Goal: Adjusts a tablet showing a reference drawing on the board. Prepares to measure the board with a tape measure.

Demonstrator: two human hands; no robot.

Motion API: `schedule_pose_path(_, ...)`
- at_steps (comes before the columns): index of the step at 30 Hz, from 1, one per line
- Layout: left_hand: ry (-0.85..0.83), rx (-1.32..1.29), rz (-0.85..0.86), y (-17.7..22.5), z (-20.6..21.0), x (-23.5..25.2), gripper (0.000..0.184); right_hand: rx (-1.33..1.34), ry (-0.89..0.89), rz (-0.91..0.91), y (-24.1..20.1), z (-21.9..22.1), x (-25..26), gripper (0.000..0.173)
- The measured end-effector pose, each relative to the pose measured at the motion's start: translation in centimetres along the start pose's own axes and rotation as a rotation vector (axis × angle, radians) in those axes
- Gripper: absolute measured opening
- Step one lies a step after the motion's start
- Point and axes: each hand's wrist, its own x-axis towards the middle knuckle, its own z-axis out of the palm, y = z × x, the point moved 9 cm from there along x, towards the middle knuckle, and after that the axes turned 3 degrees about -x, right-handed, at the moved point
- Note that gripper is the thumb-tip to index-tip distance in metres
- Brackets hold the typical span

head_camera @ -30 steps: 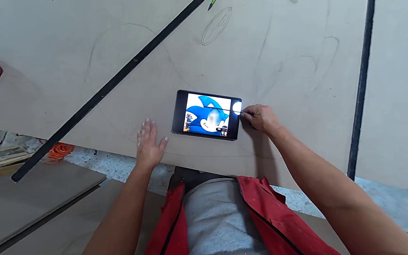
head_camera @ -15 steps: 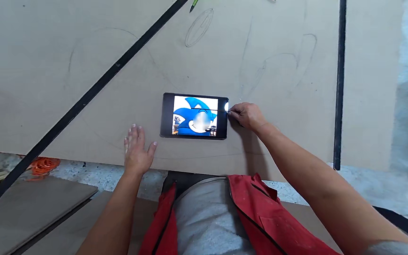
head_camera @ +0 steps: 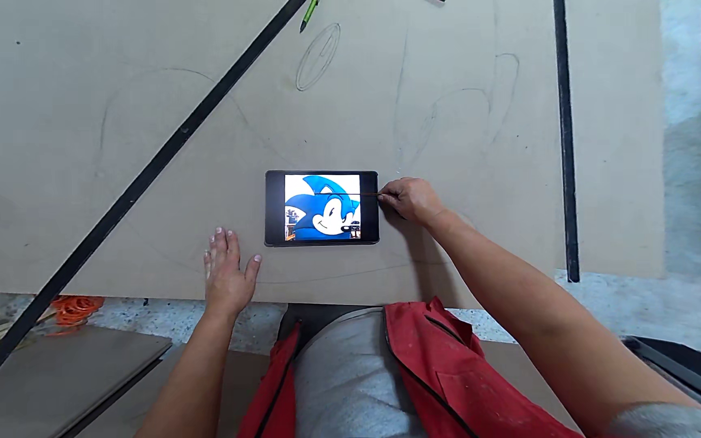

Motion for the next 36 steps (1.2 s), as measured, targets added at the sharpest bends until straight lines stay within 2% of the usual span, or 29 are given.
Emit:
schedule_pose_path(11,-0.011,0.007,0.002,0.1,-0.5,0.3,0.080,0.018,0.010,-0.007,-0.2,-0.2,0.2,0.027)
schedule_pose_path(18,-0.062,-0.006,-0.054,0.5,-1.0,0.3,0.081,0.006,0.003,0.019,-0.3,-0.6,-0.2,0.029)
schedule_pose_path(20,-0.114,-0.017,-0.084,0.9,-1.6,0.2,0.082,0.117,0.015,0.167,0.2,-1.1,-0.6,0.030)
schedule_pose_path(24,-0.222,-0.003,-0.100,1.0,-2.3,0.5,0.086,0.524,0.167,0.543,3.3,-1.3,-3.3,0.032)
schedule_pose_path(27,-0.284,-0.003,-0.099,0.6,-2.7,0.5,0.082,0.787,0.285,0.628,4.7,0.1,-6.5,0.032)
schedule_pose_path(31,-0.290,-0.029,-0.022,-0.5,-3.1,0.8,0.072,0.915,0.372,0.719,4.6,2.3,-11.5,0.029)
schedule_pose_path(36,-0.263,-0.138,0.070,-1.5,-4.4,1.3,0.062,1.027,0.495,0.899,1.2,5.7,-20.0,0.030)
